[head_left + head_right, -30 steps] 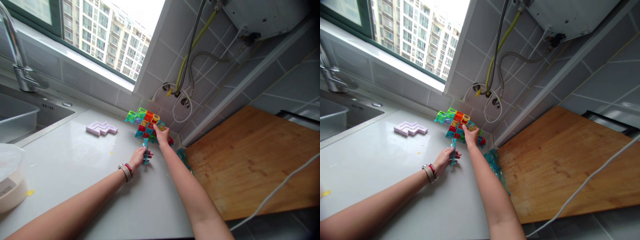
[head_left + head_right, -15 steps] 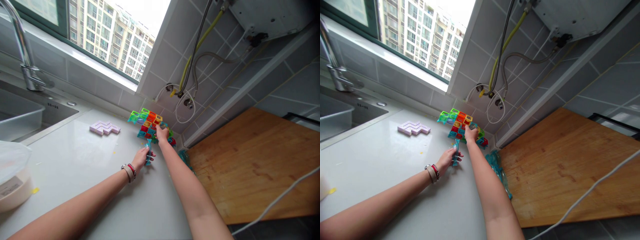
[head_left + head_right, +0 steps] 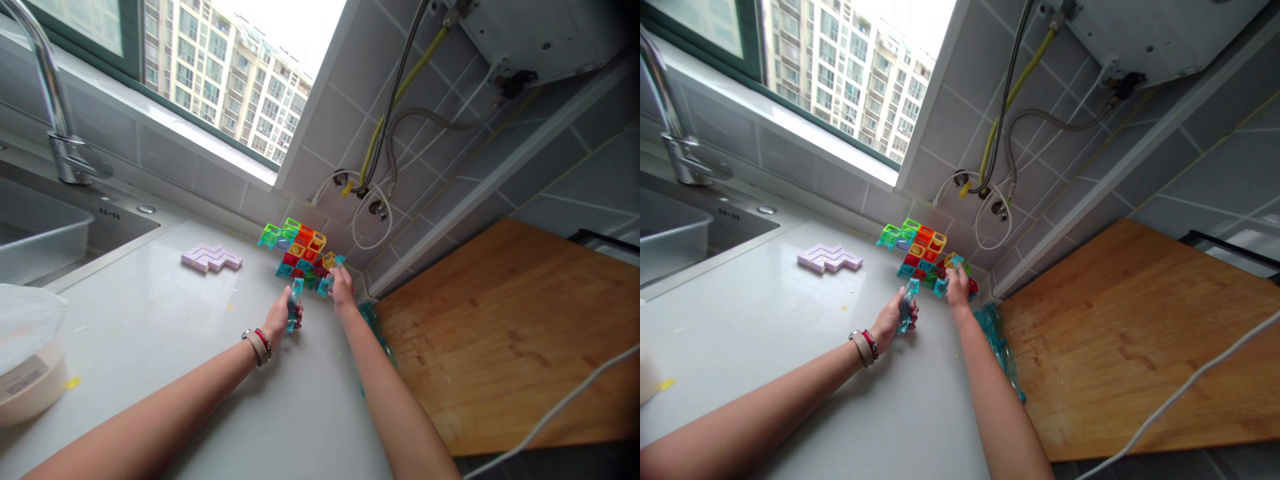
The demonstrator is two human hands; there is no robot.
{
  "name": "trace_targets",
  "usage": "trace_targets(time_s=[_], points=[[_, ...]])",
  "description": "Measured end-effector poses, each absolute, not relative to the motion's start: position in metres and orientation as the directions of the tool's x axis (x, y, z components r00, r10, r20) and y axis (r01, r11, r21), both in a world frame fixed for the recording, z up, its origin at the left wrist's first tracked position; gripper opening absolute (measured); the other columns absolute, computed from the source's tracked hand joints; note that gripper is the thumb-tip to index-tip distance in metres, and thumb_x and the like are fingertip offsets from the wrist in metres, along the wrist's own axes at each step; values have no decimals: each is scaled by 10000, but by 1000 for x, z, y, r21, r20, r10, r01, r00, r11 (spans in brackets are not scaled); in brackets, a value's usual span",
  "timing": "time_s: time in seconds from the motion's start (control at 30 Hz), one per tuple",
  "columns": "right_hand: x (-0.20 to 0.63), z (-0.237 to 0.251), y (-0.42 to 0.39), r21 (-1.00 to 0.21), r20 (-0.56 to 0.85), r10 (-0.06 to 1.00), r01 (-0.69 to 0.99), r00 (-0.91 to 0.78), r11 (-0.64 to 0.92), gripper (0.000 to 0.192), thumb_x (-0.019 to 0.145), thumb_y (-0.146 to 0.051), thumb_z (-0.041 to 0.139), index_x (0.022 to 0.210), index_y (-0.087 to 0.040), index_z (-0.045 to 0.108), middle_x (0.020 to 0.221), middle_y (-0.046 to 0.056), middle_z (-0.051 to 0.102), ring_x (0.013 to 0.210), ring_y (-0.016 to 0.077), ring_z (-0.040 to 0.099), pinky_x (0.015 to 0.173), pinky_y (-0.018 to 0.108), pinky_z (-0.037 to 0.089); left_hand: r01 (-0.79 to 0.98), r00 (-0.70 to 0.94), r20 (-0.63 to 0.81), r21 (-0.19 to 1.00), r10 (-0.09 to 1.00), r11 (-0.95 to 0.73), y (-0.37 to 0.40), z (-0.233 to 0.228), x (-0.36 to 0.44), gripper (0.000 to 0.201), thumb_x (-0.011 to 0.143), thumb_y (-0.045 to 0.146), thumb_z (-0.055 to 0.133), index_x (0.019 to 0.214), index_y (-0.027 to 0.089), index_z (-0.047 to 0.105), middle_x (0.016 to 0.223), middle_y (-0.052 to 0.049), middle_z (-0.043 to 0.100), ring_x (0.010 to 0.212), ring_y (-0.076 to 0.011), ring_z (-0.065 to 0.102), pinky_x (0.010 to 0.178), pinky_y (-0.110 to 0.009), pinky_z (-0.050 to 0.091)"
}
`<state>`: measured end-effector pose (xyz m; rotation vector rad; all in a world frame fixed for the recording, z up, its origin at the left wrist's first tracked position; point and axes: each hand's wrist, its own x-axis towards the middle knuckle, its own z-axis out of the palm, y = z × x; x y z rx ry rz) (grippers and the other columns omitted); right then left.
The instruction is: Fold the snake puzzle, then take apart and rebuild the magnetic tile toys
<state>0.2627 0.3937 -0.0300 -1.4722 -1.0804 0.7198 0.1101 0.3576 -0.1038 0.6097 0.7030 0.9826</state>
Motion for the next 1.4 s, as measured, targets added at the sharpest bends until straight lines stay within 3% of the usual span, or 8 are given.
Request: trace_targets(time_s=[0.1, 0.27, 0.5, 0.7, 0.9, 1.1, 1.3, 1.4], points=[[262, -46, 346, -993, 50, 943, 122, 328, 10, 296, 805, -495, 651, 807, -213, 560, 640, -67, 492, 409, 52, 305, 339, 170, 215, -532, 376, -221, 744, 900, 405, 355, -100, 109, 653, 824, 836, 441, 700, 199, 517, 644, 14, 541, 449, -90, 449, 422, -213, 365], [255, -77, 292, -1000, -19, 960, 18, 278, -25, 405, 795, -578, 712, 935, -204, 647, 753, -17, 592, 430, 50, 339, 349, 180, 236, -471, 328, -123, 838, 937, 275, 346, -101, 116, 529, 785, 714, 662, 809, 192, 580, 821, -9, 625, 477, -72, 480, 427, -209, 389], [258, -98, 284, -992, 85, 933, -54, 350, 111, 480, 778, -530, 769, 1110, -201, 660, 946, 42, 703, 528, 87, 491, 433, 208, 382, -462, 454, -140, 808, 880, 367, 343, -101, 115, 614, 813, 783, 566, 848, 172, 611, 828, -62, 695, 614, -164, 651, 561, -286, 519], [264, -91, 285, -964, 169, 905, -127, 391, 235, 477, 804, -451, 777, 1191, -201, 656, 1153, 113, 730, 781, 154, 635, 638, 258, 520, -409, 415, -191, 834, 889, 370, 349, -96, 108, 649, 818, 835, 487, 802, 195, 594, 673, -6, 589, 606, -159, 608, 561, -276, 493], [267, -91, 287, -960, 213, 882, -78, 420, 269, 473, 723, -422, 852, 1117, -202, 710, 1094, 100, 746, 815, 172, 648, 662, 261, 516, -341, 393, -144, 894, 908, 290, 349, -98, 109, 614, 840, 812, 477, 802, 208, 578, 643, 13, 535, 584, -146, 567, 548, -263, 469], [266, -94, 285, -969, 88, 923, -181, 375, 166, 481, 663, -472, 881, 999, -173, 708, 704, 0, 675, 579, 126, 556, 486, 215, 419, -192, 315, 60, 981, 947, 2, 346, -102, 109, 528, 909, 686, 522, 1064, 199, 655, 992, -82, 714, 915, -207, 676, 754, -285, 522], [264, -96, 285, -968, 25, 950, -231, 310, 101, 444, 689, -530, 848, 901, -165, 710, 645, -7, 671, 459, 87, 475, 409, 201, 365, -54, 396, 174, 985, 901, -166, 344, -100, 108, 475, 914, 624, 568, 1089, 200, 694, 995, -83, 721, 948, -224, 670, 835, -301, 520], [265, -96, 286, -967, 46, 943, -222, 330, 124, 425, 714, -483, 840, 971, -169, 716, 759, 10, 710, 398, 59, 456, 349, 190, 325, -22, 394, 204, 977, 896, -212, 344, -100, 108, 474, 907, 631, 582, 1078, 204, 697, 952, -73, 707, 897, -213, 656, 802, -292, 517]])
